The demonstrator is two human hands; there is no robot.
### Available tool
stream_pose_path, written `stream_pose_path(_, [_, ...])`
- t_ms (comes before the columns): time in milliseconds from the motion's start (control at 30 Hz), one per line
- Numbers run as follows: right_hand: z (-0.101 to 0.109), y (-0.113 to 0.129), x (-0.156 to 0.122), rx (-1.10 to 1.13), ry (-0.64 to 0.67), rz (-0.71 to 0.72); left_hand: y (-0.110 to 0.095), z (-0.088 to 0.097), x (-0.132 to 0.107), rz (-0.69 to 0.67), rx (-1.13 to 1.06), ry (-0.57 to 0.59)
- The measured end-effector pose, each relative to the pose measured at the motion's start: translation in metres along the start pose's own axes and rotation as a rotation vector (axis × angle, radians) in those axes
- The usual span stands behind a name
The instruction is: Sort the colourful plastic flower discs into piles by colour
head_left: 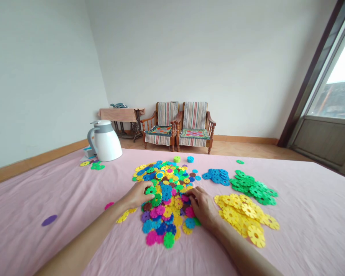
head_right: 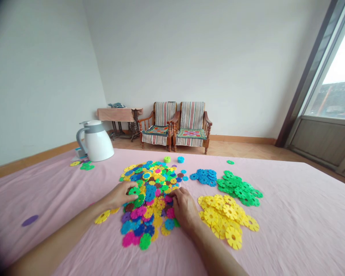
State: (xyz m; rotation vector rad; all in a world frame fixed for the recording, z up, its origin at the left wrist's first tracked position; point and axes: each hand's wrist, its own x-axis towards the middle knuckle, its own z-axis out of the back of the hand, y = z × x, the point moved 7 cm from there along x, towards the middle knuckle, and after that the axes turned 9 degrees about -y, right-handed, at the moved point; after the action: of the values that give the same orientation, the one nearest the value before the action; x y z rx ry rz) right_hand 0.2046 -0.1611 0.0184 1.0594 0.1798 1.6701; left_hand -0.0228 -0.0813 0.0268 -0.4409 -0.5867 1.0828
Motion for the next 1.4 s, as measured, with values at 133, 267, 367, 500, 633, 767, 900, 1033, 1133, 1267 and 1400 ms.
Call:
stream_pose_path(133, [0.003,-0.001,0.001,-0.017,-0.046,-0.009,-0.006,-0.007,0.004,0.051,-0.095,0.045])
stream_pose_path(267, [0.011,0.01,0.002,0.061,-0.133,0.001,-0.047,-0.019,-0.002,0.022,-0.315,0.109])
stream_pose_path(367, [0.007,0.024,0.0,0.241,-0.111,-0.056,-0.079,-0.029,-0.011,-0.039,-0.462,0.134])
stream_pose_path(500, [-0.003,0.036,-0.001,0.346,-0.059,-0.111,-0.094,-0.037,-0.02,-0.068,-0.503,0.104])
stream_pose_path(633, [0.022,0.012,0.013,0.176,-0.211,-0.111,-0.078,-0.021,-0.019,-0.087,-0.294,-0.04])
stream_pose_path(767, [0.088,-0.048,0.024,-0.271,-0.449,-0.264,-0.051,0.001,-0.014,-0.111,-0.079,-0.028])
stream_pose_path(900, [0.149,-0.109,0.013,-0.554,-0.524,-0.559,-0.025,0.009,-0.013,-0.099,0.022,0.081])
stream_pose_path(1033, [0.179,-0.136,-0.004,-0.671,-0.598,-0.722,-0.019,0.004,-0.014,-0.12,0.039,0.155])
stream_pose_path(1133, [0.173,-0.133,-0.003,-0.721,-0.599,-0.679,-0.023,0.0,-0.015,-0.139,0.032,0.178])
stream_pose_path(1267, [0.14,-0.109,0.014,-0.596,-0.516,-0.437,-0.029,0.0,-0.016,-0.145,0.023,0.153])
stream_pose_path(1400, [0.104,-0.071,0.024,-0.374,-0.472,-0.213,-0.025,0.001,-0.015,-0.091,-0.03,0.139])
